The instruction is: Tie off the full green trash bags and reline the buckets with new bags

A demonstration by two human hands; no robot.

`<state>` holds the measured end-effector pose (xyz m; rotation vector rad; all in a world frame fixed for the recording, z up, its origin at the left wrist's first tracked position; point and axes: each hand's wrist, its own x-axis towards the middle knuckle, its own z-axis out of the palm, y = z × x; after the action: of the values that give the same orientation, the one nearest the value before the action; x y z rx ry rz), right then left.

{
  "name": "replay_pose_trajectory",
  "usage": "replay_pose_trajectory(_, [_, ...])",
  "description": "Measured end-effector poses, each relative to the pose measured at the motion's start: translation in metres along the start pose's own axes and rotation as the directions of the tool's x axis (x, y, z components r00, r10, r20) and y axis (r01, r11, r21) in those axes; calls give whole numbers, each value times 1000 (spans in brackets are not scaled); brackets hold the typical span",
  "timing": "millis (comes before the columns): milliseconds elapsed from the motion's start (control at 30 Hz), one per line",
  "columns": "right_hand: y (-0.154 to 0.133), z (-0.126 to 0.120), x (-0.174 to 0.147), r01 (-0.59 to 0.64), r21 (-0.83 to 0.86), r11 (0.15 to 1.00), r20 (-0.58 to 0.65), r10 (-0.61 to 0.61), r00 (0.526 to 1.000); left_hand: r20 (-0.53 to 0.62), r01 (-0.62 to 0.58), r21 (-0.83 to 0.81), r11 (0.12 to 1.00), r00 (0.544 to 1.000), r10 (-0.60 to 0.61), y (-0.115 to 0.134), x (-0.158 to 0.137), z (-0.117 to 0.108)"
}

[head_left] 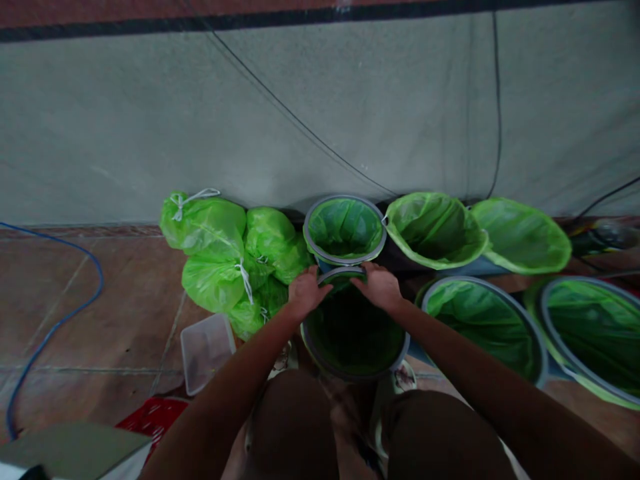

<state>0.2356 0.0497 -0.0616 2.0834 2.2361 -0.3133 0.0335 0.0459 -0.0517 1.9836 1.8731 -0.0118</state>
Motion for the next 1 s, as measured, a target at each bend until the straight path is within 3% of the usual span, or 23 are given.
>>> replay_pose_trajectory(133, [11,-1,-3,-26,-18,999,56,27,998,91,96,-7,995,991,-95,-10,-17,2])
replay_pose_trajectory(233, [15,0,-6,-100,-53,994,117,106,987,134,79,77,994,987,-89,-12,-20,6])
replay_pose_trajectory(367, [18,8,-27,-186,-41,982,209,191,959,98,-62,128,990,994,50,-10,-5,3])
replay_pose_trajectory(500, [21,10,-52,-209,17,978,345,191,919,125,-261,44,964,959,254,-11,13,-3])
replay_pose_trajectory(600, [18,2,-51,-190,73,979,267,164,950,127,-258,-77,963,956,266,-16,16,-5])
replay_pose_trajectory(733, [-3,-10,-27,25,111,993,75,-34,997,86,-167,-159,973,979,182,-26,8,-6])
replay_pose_trajectory(833, [-24,-11,-9,99,49,994,74,-103,992,66,-128,-111,985,989,136,-28,2,-3])
replay_pose_trajectory(1000, [-41,-2,3,91,-27,996,112,-87,990,102,-126,16,992,987,123,-29,-2,7])
